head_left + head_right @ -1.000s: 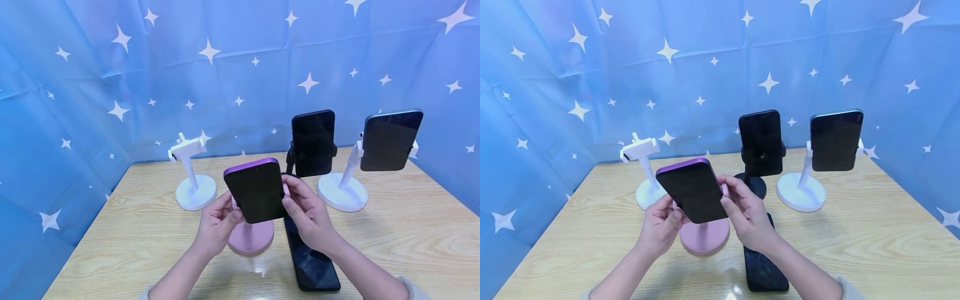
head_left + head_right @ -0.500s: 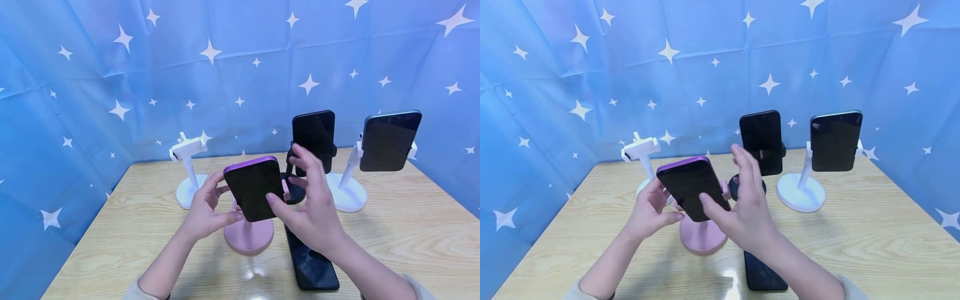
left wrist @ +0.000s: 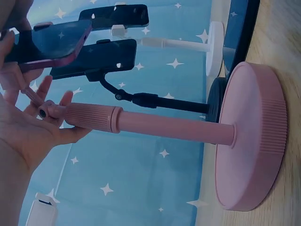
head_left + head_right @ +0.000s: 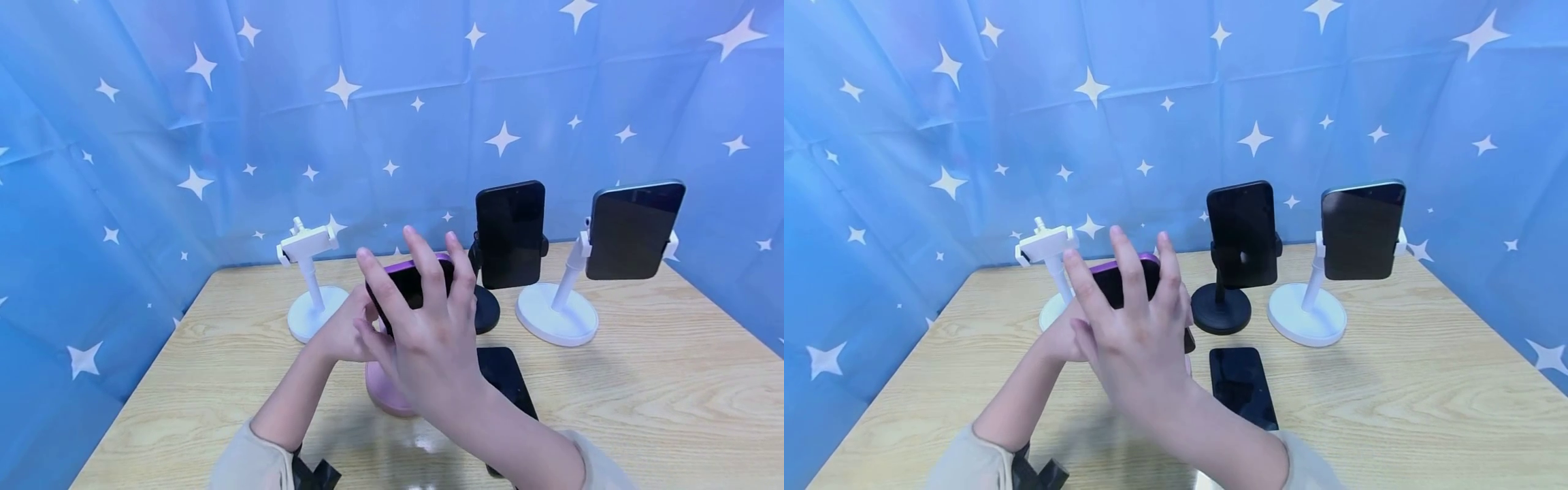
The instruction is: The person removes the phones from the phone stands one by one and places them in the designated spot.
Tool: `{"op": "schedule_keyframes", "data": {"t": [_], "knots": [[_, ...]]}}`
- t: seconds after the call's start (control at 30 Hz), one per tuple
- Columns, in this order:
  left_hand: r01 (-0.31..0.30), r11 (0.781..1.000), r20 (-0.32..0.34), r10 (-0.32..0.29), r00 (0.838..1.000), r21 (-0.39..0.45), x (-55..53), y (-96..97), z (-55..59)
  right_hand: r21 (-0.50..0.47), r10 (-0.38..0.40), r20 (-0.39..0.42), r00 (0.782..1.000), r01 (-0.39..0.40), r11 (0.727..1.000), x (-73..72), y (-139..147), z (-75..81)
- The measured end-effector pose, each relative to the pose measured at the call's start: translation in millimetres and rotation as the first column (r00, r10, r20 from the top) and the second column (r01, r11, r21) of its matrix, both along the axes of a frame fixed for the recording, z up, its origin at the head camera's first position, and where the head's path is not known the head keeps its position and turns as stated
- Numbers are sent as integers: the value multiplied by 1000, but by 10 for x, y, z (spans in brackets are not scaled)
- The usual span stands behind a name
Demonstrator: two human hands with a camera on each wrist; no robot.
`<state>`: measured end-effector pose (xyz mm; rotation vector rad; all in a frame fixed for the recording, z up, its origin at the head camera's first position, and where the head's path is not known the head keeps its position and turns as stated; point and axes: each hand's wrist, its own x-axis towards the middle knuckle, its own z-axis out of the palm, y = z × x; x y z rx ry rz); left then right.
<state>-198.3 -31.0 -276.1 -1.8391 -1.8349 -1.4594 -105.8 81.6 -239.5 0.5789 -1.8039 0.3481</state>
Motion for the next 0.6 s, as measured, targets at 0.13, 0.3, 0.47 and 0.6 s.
{"op": "schedule_keyframes", "data": {"t": [0.13, 0.3, 0.47, 0.6], "knots": [[-45, 999, -21, 45, 999, -12, -30, -6, 10, 6, -66, -32, 997, 66, 998, -35, -21, 14], [-24, 999, 40, 25, 999, -29, -58, -8, 8, 1, -89, -81, 993, 89, 996, -82, -32, 17], [13, 999, 101, -8, 995, -49, -72, -14, 13, -12, -69, -113, 991, 68, 998, -106, -34, 27], [36, 998, 100, -31, 995, -47, -72, 0, 35, -22, -61, -107, 992, 59, 998, -108, -38, 36]]}}
